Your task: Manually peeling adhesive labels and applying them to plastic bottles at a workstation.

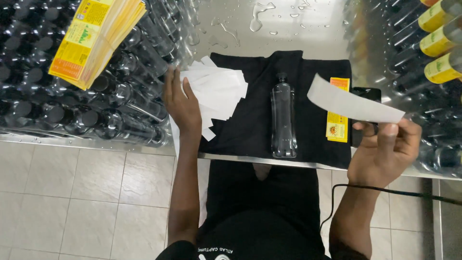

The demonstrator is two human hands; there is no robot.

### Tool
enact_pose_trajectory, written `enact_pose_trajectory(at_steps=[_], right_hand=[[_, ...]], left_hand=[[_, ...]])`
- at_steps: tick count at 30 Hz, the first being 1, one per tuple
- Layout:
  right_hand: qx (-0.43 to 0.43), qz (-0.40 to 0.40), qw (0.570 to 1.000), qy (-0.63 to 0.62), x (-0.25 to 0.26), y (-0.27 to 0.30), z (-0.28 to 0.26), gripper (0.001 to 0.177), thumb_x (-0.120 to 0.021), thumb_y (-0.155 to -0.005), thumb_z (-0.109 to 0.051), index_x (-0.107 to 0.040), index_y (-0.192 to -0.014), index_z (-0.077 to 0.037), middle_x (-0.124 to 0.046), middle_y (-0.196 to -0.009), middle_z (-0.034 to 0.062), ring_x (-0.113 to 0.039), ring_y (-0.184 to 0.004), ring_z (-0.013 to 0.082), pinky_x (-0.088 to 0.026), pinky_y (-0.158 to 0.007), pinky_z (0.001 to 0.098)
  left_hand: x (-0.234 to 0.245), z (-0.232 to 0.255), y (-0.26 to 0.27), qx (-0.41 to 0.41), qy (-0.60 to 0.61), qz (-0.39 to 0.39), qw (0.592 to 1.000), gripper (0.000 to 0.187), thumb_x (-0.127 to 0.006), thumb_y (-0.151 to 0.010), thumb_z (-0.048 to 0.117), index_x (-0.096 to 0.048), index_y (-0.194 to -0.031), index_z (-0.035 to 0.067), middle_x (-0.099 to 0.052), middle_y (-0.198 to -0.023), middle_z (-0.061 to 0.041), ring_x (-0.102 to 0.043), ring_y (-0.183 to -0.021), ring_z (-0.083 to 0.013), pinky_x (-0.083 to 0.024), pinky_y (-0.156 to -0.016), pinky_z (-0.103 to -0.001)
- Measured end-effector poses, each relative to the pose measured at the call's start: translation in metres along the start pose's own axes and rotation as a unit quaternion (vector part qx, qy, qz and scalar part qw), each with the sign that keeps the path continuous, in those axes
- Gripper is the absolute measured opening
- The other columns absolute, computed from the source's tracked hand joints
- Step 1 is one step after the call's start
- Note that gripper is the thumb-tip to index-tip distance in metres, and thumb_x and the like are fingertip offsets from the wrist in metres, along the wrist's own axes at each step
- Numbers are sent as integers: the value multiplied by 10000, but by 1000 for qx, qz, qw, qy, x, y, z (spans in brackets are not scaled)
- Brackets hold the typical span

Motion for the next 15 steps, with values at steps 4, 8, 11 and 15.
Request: enact_pose_trajectory(at_steps=[4,8,11,15], right_hand=[[114,-96,983,110,-19,-4,-11,272,-593,-1234,-300,-564,-1373,-68,-663,-1377,203,-706,-1160,298,-657,-1001,412],[213,-271,927,148,-70,16,-26,155,-594,-1142,-135,-720,-1137,-44,-777,-1204,196,-745,-1233,422,-608,-1112,545],[225,-382,884,149,-99,36,-27,150,-683,-1018,-67,-831,-1032,-83,-797,-1243,172,-721,-1255,475,-558,-1086,593],[163,-459,851,196,-109,46,-3,337,-736,-944,-73,-770,-1276,-120,-717,-1444,224,-675,-1316,483,-511,-1123,685]], left_hand=[[42,89,15,-71,-4,-18,997,296,-695,-1130,118,-698,-1426,103,-587,-1561,-124,-581,-1436,-336,-555,-1171,-551],[24,148,73,256,469,-357,766,604,-550,-1064,556,-659,-1406,70,-730,-1340,-188,-722,-1240,-336,-604,-1004,-477],[19,157,95,321,582,-416,620,774,-620,-1043,574,-517,-1542,-8,-643,-1364,-304,-713,-1216,-442,-618,-990,-572],[44,140,80,424,468,-367,683,572,-677,-1041,380,-526,-1453,13,-620,-1348,-281,-666,-1215,-489,-563,-1031,-587]])
Point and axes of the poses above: each hand's wrist, its own y-axis away from the middle knuckle, its own x-axis out of the back of the hand, z = x × y, the point moved 6 cm from there along -y, towards the middle knuckle
